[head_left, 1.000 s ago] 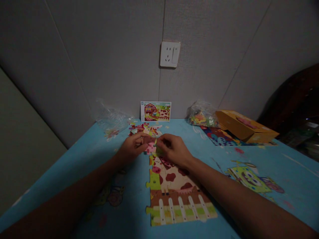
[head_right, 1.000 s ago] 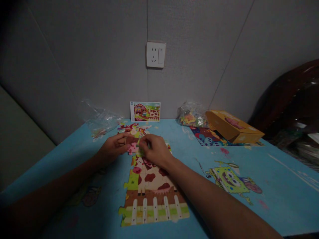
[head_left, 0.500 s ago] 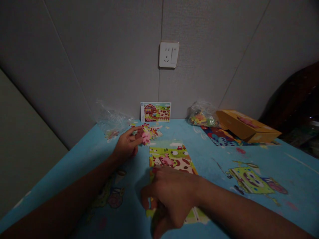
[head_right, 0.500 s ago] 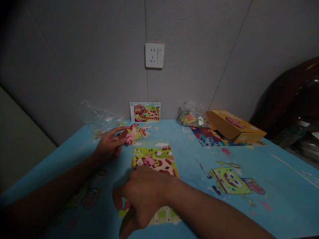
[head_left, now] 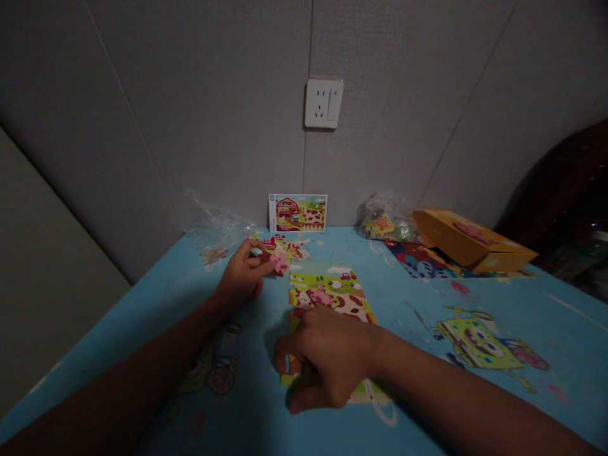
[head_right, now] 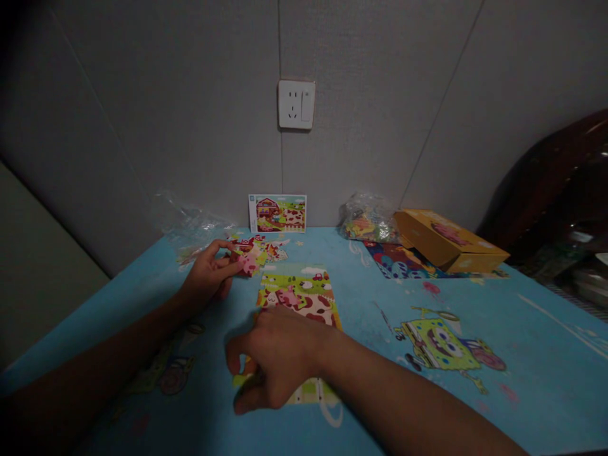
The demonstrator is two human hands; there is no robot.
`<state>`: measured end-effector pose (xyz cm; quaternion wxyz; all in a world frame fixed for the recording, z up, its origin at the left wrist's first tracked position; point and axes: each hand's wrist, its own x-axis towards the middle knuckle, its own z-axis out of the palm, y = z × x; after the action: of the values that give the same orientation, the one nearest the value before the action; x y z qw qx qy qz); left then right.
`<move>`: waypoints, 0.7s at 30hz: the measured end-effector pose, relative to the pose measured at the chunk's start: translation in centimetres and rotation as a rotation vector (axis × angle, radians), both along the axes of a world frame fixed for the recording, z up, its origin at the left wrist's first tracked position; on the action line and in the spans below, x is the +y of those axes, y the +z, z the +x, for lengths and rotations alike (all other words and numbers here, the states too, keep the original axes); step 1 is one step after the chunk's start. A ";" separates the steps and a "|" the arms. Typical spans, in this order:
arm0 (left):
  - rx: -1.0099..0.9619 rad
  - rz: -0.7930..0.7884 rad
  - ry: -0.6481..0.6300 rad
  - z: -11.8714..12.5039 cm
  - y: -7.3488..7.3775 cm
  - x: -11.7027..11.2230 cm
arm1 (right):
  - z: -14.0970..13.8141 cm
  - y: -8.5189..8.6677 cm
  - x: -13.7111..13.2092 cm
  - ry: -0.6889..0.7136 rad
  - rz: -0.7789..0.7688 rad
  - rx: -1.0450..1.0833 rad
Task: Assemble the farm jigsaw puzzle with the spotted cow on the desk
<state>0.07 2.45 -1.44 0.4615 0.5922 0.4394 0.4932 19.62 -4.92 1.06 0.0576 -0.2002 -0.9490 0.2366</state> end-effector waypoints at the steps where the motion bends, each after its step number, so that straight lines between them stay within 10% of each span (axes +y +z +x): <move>1: 0.001 0.001 -0.002 0.0 0.0 0.0 | 0.0 -0.1 0.0 0.002 -0.008 0.007; 15: 0.003 0.005 -0.011 0.0 0.2 -0.2 | 0.1 0.4 0.1 -0.054 0.052 0.035; 21: -0.002 -0.019 -0.007 -0.1 -0.2 0.0 | 1.1 0.8 1.7 -0.422 0.191 -0.016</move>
<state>-0.01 2.48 -1.60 0.4694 0.5887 0.4417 0.4879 20.71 -3.25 1.87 0.1168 -0.3898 -0.9047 0.1265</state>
